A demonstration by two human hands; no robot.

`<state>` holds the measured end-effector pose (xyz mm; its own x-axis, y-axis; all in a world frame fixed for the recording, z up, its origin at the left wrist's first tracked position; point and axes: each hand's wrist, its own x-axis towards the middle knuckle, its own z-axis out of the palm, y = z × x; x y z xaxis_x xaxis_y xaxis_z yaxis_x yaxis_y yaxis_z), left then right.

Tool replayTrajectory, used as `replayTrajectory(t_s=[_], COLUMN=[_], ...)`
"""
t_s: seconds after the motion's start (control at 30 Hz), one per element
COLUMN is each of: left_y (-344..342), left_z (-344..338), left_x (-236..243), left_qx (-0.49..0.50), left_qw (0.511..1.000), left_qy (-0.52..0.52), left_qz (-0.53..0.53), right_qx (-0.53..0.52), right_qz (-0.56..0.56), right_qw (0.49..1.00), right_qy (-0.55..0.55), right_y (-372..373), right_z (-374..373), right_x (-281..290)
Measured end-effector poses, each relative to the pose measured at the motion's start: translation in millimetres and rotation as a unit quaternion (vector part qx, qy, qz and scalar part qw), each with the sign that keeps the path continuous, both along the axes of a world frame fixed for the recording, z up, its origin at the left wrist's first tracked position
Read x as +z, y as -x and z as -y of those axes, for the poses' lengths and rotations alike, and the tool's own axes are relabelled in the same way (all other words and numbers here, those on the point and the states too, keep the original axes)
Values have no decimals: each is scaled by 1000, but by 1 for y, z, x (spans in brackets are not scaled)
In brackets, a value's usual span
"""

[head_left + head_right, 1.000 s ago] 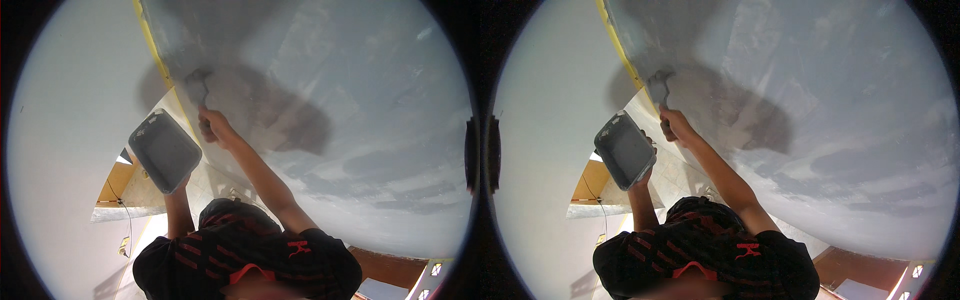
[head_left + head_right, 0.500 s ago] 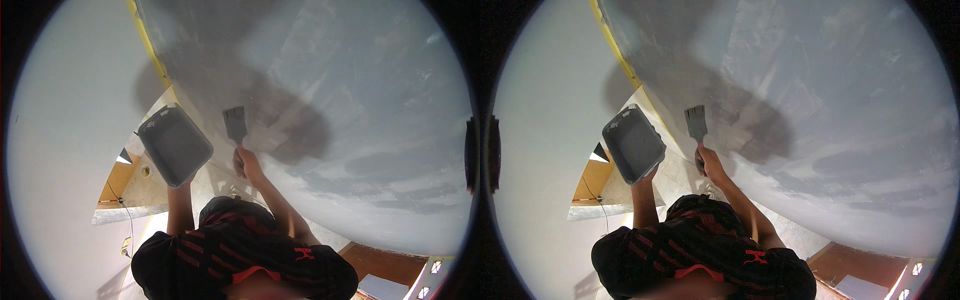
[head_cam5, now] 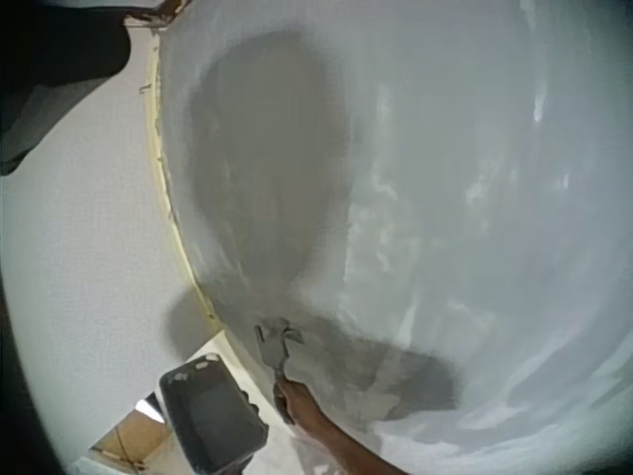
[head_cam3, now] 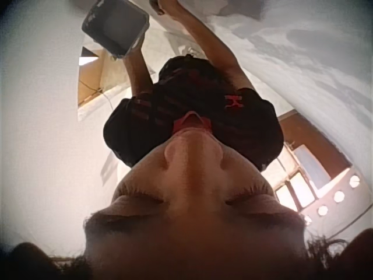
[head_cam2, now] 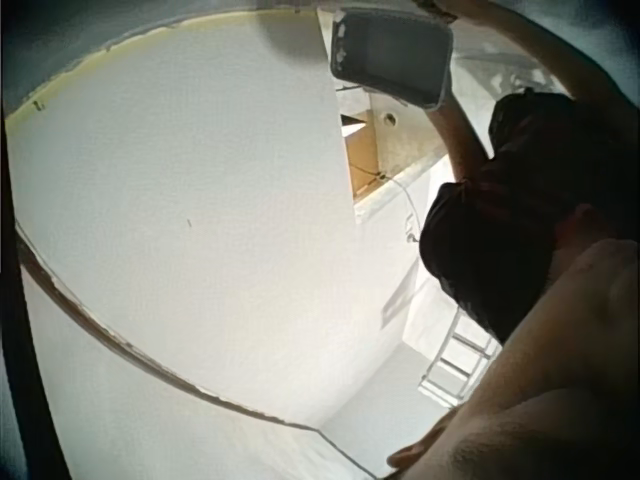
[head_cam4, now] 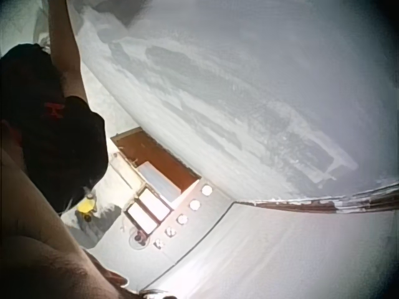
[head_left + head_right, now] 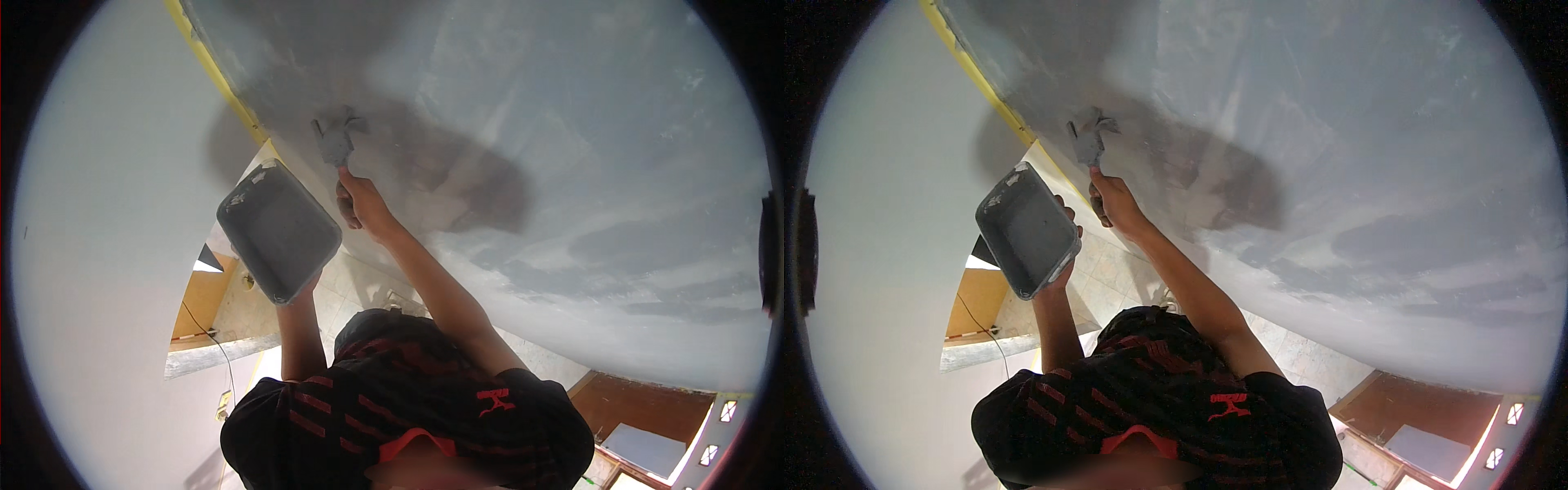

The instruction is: The person applies wall putty from a mud pan onto a wall using a putty knife.

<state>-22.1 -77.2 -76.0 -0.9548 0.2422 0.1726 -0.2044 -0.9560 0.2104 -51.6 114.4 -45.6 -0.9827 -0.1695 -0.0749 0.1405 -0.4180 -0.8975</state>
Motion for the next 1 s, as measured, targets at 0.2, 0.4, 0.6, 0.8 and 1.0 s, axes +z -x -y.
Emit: replayTrajectory(t_s=[0.2, 0.4, 0.6, 0.8, 1.0], left_y=[5, 8, -4, 13, 13], left_z=[-3, -8, -20, 8, 1], left_x=[-10, -6, 27, -23, -12], left_qx=[-11, -27, -51, -31, -46], left_qw=[1000, 999, 996, 997, 998], left_qy=[7, 20, 38, 44, 16], left_qz=[-26, -43, -60, -55, -40], right_qx=[30, -101, -67, -34, -30], right_qz=[32, 53, 23, 2, -23], right_qw=[998, 992, 989, 993, 999], right_qy=[-39, 52, 129, 113, -12], right_y=[-48, -90, -56, -20, -34], right_z=[-24, -18, 3, 6, -15], right_x=[-40, -61, -23, 14, -7])
